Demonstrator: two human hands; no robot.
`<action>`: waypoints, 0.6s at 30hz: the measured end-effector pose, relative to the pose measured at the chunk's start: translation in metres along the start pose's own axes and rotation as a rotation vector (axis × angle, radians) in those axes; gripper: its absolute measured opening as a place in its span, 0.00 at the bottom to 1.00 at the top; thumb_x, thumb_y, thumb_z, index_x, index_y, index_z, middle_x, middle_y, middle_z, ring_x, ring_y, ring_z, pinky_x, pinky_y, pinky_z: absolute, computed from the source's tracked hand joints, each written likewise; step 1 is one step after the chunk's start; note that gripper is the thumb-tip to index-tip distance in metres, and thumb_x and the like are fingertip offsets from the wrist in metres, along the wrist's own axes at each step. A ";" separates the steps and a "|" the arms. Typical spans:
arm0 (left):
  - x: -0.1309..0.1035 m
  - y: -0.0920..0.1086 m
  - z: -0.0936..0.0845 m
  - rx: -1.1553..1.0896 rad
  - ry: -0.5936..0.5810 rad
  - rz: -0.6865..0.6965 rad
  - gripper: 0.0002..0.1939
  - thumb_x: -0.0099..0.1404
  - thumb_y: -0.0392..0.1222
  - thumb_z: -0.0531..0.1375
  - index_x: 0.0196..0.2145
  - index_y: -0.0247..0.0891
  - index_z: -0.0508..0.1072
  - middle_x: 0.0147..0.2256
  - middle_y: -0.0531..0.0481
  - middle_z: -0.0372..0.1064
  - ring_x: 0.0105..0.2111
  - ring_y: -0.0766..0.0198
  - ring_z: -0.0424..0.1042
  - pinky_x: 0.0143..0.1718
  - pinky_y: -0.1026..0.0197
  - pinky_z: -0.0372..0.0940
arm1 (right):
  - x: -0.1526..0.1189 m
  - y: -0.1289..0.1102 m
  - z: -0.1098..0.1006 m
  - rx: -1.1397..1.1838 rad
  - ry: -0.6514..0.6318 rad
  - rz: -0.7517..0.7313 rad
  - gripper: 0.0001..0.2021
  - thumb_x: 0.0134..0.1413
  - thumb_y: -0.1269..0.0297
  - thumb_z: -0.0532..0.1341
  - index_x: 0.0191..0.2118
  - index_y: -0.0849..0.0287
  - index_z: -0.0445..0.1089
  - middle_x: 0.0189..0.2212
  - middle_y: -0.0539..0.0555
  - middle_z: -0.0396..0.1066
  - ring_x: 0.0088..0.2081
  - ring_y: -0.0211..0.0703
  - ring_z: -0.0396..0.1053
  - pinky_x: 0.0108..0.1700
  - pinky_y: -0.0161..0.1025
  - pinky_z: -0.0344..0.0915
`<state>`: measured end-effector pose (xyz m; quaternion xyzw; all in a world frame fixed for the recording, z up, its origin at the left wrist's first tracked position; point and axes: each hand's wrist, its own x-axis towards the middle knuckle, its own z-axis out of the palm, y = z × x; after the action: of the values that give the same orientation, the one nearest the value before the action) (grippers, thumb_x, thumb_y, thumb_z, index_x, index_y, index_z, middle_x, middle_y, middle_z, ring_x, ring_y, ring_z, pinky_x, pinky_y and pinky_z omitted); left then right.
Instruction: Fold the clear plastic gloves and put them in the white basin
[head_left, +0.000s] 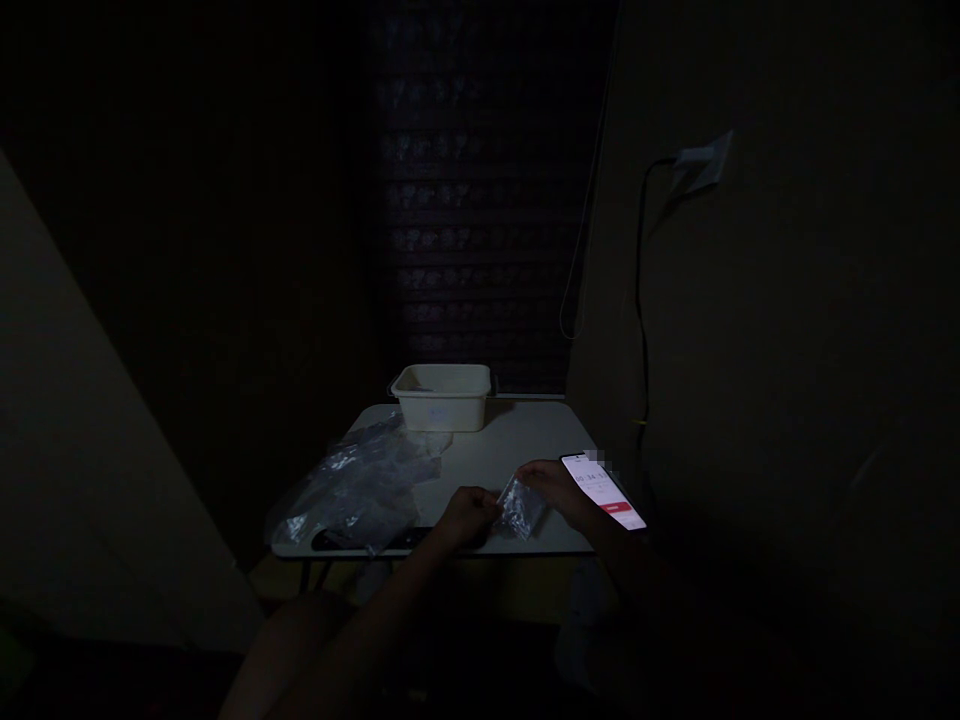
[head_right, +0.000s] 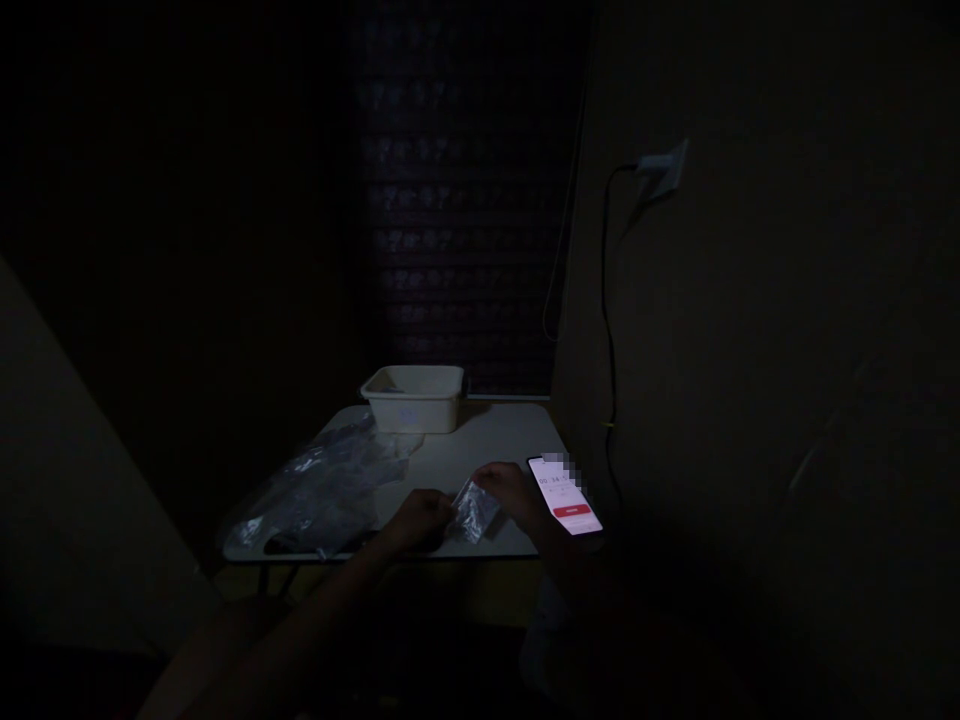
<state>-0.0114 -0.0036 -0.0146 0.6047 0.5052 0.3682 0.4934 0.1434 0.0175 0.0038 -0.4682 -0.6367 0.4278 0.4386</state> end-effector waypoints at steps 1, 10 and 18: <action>0.001 -0.001 -0.001 0.002 -0.002 -0.003 0.07 0.42 0.40 0.54 0.14 0.32 0.62 0.10 0.57 0.56 0.10 0.75 0.52 0.13 0.70 0.47 | 0.000 0.000 0.000 -0.003 0.001 -0.003 0.10 0.33 0.62 0.55 0.22 0.63 0.66 0.19 0.50 0.65 0.24 0.36 0.61 0.26 0.34 0.55; 0.002 0.002 0.002 -0.222 -0.040 0.070 0.11 0.40 0.42 0.58 0.21 0.31 0.66 0.17 0.54 0.60 0.18 0.72 0.58 0.20 0.69 0.52 | -0.001 0.001 0.004 0.010 -0.064 0.014 0.11 0.32 0.60 0.57 0.22 0.63 0.67 0.18 0.49 0.64 0.22 0.35 0.60 0.24 0.33 0.54; 0.004 -0.002 0.005 -0.137 -0.054 0.038 0.05 0.38 0.36 0.57 0.17 0.31 0.65 0.13 0.57 0.56 0.14 0.75 0.54 0.17 0.70 0.49 | -0.005 -0.005 0.010 0.059 -0.129 0.018 0.13 0.31 0.58 0.57 0.23 0.64 0.67 0.20 0.51 0.66 0.24 0.36 0.61 0.27 0.34 0.56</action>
<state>-0.0059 -0.0009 -0.0180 0.5888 0.4536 0.3949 0.5401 0.1333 0.0104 0.0051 -0.4324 -0.6465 0.4794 0.4065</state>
